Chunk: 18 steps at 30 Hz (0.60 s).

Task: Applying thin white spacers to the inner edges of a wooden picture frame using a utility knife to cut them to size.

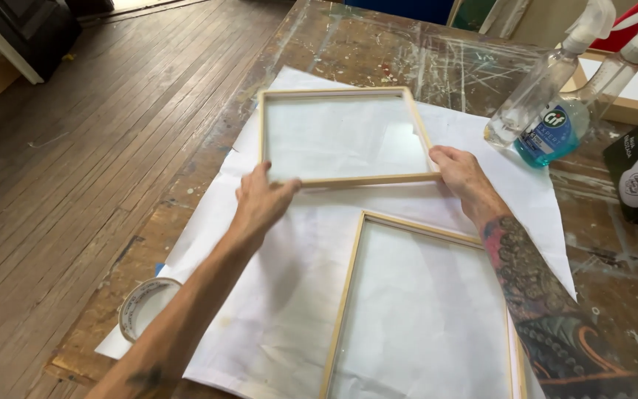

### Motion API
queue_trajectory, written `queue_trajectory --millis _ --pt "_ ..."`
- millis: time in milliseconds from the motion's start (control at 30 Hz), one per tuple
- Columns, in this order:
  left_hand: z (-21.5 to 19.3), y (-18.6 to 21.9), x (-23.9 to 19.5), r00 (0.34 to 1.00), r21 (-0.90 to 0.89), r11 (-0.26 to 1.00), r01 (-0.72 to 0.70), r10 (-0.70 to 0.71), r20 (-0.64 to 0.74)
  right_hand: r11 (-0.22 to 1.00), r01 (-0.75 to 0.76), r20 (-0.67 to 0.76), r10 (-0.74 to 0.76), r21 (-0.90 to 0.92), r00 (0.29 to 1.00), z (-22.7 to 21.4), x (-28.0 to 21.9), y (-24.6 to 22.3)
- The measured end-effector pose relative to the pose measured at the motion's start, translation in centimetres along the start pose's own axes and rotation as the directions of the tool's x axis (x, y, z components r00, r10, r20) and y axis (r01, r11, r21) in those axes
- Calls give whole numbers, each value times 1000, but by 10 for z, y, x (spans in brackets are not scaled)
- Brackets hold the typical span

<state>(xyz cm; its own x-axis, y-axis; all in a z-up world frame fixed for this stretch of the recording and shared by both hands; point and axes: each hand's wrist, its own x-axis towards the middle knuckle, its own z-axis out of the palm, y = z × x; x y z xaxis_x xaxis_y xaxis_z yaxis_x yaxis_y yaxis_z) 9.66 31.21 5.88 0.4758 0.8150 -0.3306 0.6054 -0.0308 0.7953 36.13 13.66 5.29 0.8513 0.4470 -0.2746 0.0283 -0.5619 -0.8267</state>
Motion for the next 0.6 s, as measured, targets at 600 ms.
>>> queue_trajectory --millis 600 --pt "33 -117 -170 954 -625 727 284 -145 263 832 360 202 -301 -423 932 -37 -92 16"
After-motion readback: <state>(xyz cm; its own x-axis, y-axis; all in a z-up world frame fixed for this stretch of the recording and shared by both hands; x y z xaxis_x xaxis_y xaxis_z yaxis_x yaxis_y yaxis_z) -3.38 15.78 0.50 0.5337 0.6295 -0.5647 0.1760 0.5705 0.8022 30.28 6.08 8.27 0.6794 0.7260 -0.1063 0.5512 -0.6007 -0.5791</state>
